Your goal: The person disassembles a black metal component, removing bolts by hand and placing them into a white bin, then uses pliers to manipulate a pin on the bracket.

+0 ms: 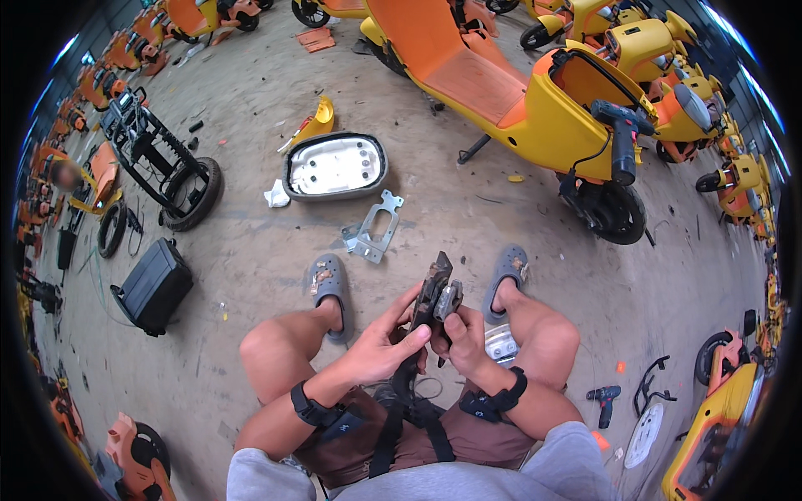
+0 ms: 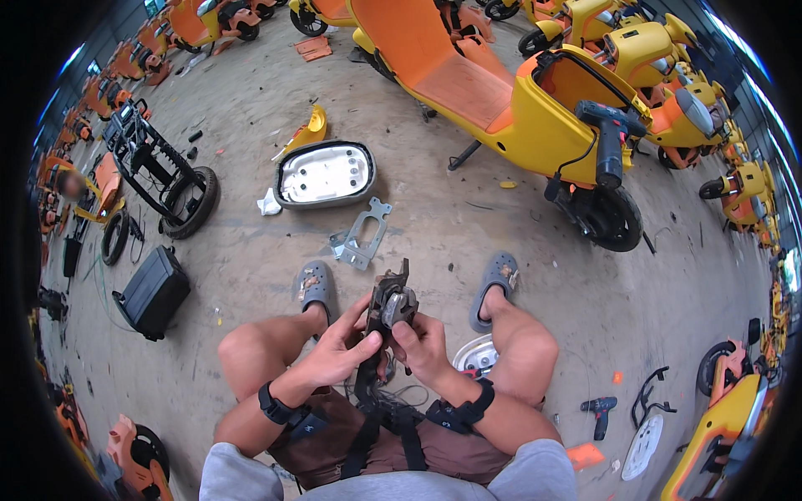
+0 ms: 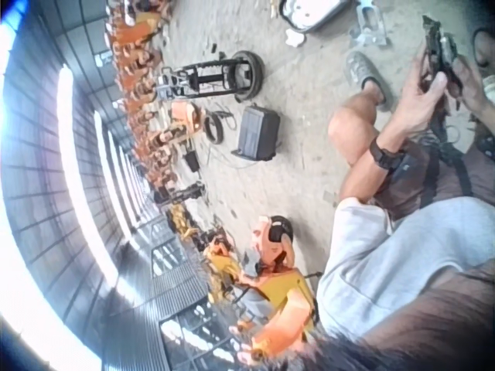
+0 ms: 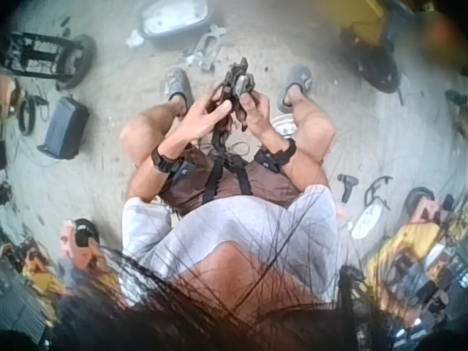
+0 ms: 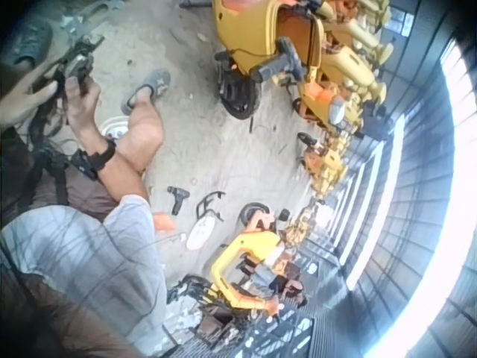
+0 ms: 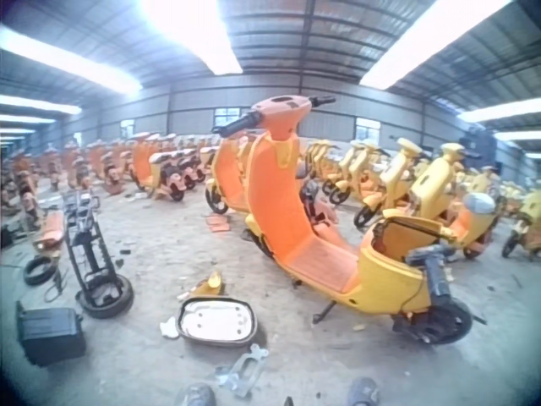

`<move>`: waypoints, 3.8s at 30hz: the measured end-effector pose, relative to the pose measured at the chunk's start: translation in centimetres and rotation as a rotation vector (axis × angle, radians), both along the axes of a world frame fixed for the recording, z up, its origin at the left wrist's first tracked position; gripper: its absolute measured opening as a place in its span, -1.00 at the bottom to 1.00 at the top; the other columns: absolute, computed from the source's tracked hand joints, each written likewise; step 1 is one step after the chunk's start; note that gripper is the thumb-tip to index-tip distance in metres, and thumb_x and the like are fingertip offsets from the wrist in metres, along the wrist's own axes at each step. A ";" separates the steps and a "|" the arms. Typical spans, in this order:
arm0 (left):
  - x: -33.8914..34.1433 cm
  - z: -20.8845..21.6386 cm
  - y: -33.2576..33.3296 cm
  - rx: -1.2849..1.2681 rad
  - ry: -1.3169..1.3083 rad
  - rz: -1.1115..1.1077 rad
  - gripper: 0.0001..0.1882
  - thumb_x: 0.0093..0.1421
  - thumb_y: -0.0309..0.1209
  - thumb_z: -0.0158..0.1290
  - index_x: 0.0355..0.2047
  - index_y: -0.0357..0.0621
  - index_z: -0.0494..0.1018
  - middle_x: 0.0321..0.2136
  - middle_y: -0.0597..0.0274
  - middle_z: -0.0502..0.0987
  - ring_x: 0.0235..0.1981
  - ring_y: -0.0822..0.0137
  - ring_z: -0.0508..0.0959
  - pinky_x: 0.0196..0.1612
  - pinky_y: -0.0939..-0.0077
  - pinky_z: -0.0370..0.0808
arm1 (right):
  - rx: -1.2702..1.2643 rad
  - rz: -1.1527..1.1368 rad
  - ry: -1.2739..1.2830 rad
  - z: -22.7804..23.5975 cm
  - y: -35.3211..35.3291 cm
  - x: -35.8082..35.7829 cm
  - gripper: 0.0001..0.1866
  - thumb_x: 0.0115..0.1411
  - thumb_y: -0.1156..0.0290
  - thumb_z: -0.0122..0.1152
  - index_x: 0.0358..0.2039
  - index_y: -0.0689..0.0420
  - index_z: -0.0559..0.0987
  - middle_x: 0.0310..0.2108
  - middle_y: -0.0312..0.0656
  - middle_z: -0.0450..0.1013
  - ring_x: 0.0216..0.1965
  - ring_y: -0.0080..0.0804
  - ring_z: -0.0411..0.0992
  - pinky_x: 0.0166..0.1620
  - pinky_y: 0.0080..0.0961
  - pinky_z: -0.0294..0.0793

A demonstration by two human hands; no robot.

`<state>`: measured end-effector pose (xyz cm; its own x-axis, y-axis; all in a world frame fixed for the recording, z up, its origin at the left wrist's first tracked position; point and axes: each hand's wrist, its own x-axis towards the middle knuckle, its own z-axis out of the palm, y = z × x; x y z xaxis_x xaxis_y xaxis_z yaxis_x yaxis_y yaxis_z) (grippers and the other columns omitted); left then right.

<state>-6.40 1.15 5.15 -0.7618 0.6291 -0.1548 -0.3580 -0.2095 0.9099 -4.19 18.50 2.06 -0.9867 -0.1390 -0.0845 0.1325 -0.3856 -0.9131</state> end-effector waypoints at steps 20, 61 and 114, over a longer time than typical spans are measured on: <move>1.9 -1.9 2.1 -0.289 -0.123 0.294 -0.50 0.37 -0.01 -0.09 -0.42 -0.28 0.36 -0.77 0.21 0.39 -0.84 0.39 0.42 -0.77 0.52 0.34 | -0.056 -0.094 -0.202 -0.7 -0.5 -1.9 -0.38 0.30 -0.26 -0.11 -0.52 0.11 0.34 -0.78 -0.40 0.13 -0.82 -0.64 0.08 -0.73 -0.66 0.07; 0.8 -3.1 -0.6 -0.446 0.062 0.446 -0.60 0.36 -0.16 0.00 -0.42 -0.30 0.42 -0.69 0.34 0.39 -0.69 0.56 0.32 -0.63 0.54 0.26 | -0.015 0.135 -0.359 1.9 -1.2 -2.0 -0.42 0.40 -0.17 -0.32 -0.29 0.15 0.37 -0.69 -0.38 0.14 -0.80 -0.66 0.02 -0.71 -0.65 0.10; 1.2 -2.1 1.6 -0.662 0.349 0.360 -0.46 0.28 0.00 0.02 -0.44 -0.36 0.42 -0.76 -0.14 0.35 -0.70 -0.13 0.44 -0.59 0.16 0.32 | 0.499 -0.388 0.096 -1.6 -2.1 -1.4 -0.76 0.31 0.49 -0.04 -0.39 0.34 0.56 -0.56 -0.21 0.51 -0.53 -0.54 0.41 -0.46 -0.49 0.35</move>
